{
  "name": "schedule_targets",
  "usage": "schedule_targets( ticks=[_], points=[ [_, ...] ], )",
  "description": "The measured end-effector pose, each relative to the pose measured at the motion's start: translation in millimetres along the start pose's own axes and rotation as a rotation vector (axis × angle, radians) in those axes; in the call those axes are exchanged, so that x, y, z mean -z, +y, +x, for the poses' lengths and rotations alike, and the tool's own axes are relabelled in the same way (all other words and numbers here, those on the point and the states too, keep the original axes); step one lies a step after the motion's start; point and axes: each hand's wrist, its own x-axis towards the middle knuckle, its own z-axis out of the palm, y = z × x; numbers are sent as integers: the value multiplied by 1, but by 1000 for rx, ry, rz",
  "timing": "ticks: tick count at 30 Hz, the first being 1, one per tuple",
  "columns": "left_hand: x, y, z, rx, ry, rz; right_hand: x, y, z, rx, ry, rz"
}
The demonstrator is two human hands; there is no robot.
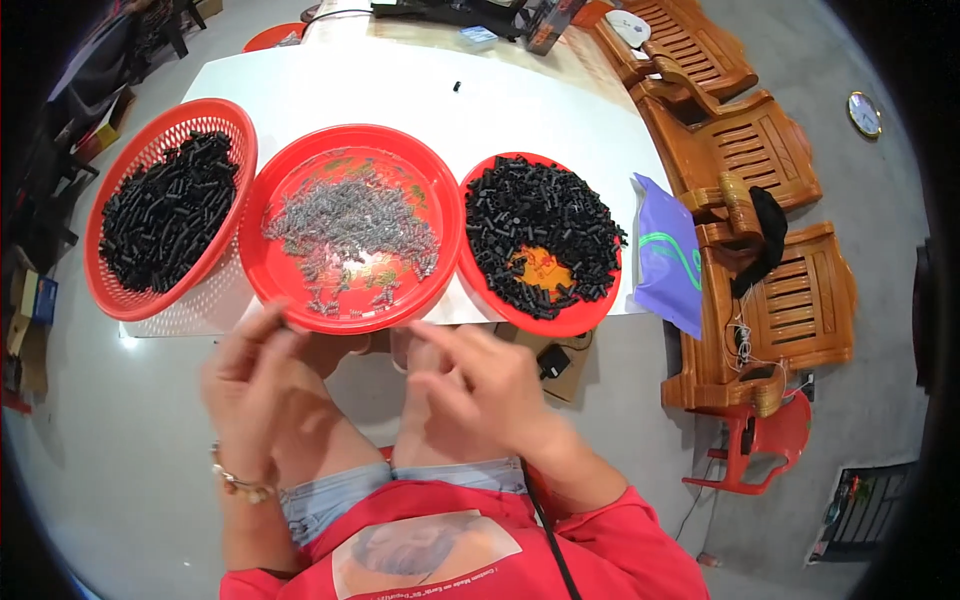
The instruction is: Manually assemble small plastic and metal components by fitting a metal ring onto a black plastic tube.
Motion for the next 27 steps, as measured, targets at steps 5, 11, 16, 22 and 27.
schedule_targets(
  ticks=[5, 11, 16, 22, 27],
  points=[
    [55, 12, 64, -446, 344, 776, 34, 61, -1, -229, 271, -178],
    [82, 3, 102, -579, 371, 1054, 57, 115, -10, -468, 173, -416],
    [41, 17, 67, -614, 360, 853, 56, 121, -12, -452, 47, -415],
    [9, 10, 22, -514, 157, 543, 55, 115, -4, -490, 21, -397],
    [-33, -14, -15, -150, -142, 180, 53, 98, -11, -532, 242, -16]
  ],
)
